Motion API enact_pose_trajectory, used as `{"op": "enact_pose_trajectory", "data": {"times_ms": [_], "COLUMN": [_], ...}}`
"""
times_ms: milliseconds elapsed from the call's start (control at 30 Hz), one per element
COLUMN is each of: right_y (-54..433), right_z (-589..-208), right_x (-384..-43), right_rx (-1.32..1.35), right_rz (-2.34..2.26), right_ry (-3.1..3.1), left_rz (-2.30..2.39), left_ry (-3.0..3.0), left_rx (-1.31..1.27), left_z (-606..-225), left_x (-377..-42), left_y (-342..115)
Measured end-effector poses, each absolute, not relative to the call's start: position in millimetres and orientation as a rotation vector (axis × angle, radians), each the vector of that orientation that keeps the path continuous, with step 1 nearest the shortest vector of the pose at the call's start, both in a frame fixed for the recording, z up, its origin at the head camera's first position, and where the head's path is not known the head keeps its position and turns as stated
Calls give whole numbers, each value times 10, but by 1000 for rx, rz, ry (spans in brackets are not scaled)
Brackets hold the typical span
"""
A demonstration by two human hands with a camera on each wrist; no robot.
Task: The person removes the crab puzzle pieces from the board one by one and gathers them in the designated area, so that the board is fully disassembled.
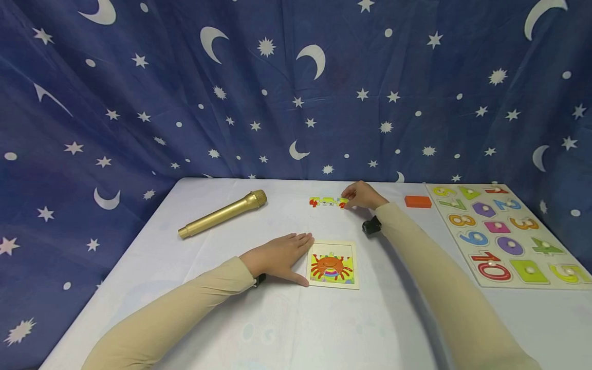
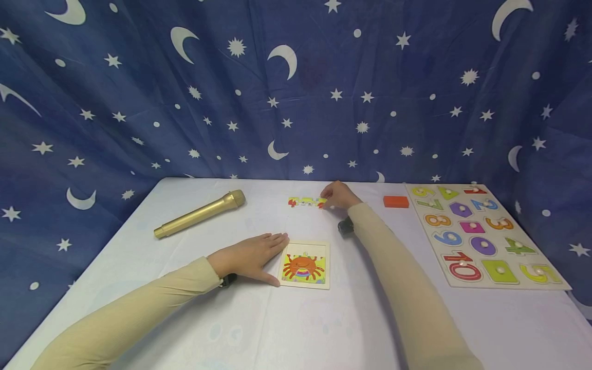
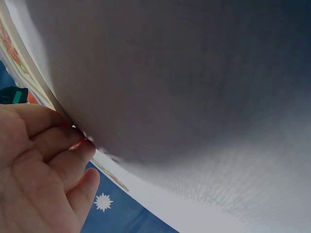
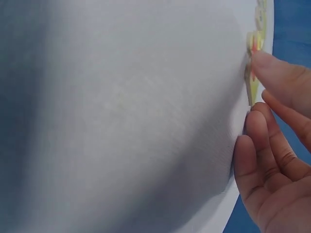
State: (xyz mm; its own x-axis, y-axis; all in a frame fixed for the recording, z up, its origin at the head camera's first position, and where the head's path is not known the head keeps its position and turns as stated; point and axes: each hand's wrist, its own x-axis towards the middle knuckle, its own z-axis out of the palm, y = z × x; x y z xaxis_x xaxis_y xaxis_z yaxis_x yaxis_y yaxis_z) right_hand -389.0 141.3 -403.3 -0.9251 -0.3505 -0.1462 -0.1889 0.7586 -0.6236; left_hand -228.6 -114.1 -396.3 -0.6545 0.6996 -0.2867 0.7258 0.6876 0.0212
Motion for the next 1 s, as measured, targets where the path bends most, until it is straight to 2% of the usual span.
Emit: {"op": "enact_pose_trajectory", "data": {"times_ms": [300, 800, 1000], "right_y": [1570, 1603, 1520], "right_z": [-3952, -3841, -3866], "right_x": [-3684, -2874, -2661], "right_rx": [-513, -838, -962], "right_rz": [-1016, -931, -907], "right_ry": [2633, 2581, 2513], "left_rz": [-138, -144, -150], "left_ry": [2623, 2636, 2633], "left_rx": [1132, 1124, 1108], "left_z": [-3980, -3993, -3992], "left_x": [-2266, -2280, -2294], "left_y": [-1140, -1153, -1138]}}
